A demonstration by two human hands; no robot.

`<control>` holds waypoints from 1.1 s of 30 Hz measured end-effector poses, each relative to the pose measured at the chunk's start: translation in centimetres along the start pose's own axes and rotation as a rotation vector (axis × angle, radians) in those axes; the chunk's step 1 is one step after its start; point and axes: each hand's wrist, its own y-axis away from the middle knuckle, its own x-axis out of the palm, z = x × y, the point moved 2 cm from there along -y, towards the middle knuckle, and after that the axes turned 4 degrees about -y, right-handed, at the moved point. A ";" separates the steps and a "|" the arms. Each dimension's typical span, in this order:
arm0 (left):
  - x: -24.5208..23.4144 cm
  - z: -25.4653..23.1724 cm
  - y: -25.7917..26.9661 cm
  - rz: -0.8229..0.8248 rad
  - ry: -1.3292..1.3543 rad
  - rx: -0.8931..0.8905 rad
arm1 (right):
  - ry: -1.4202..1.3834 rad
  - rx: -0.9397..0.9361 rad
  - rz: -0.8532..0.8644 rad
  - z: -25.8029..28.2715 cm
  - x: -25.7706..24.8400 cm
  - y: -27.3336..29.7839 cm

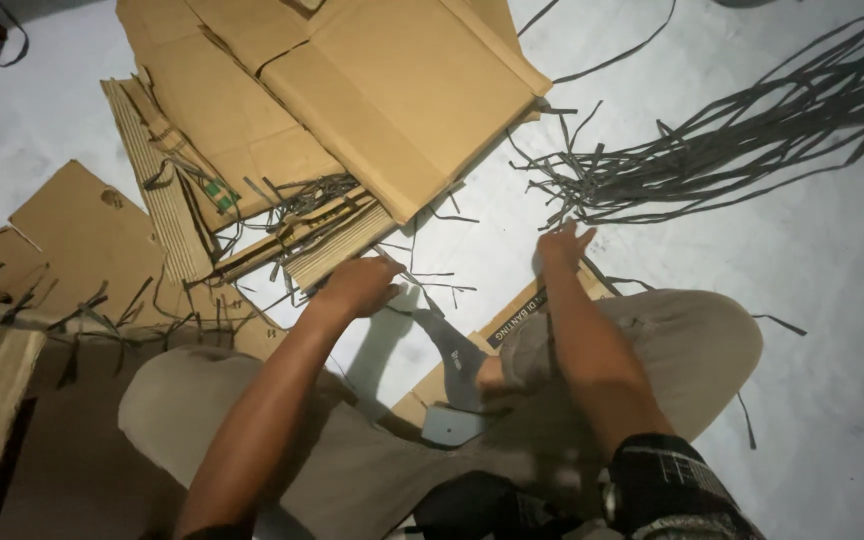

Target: The recorder is wrapping a small wooden table with cardboard and securing it with multiple plastic straps tied manually.

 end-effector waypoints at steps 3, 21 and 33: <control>-0.9 -0.4 1.2 0.004 0.033 0.001 | -0.028 -0.029 -0.018 1.6 -2.2 0.6; -1.1 -1.0 3.0 0.016 0.063 -0.036 | 0.211 -0.424 -0.004 4.5 -3.2 7.5; -0.9 -1.3 3.8 0.024 0.081 -0.040 | 0.427 -0.455 0.013 2.7 -1.6 -1.4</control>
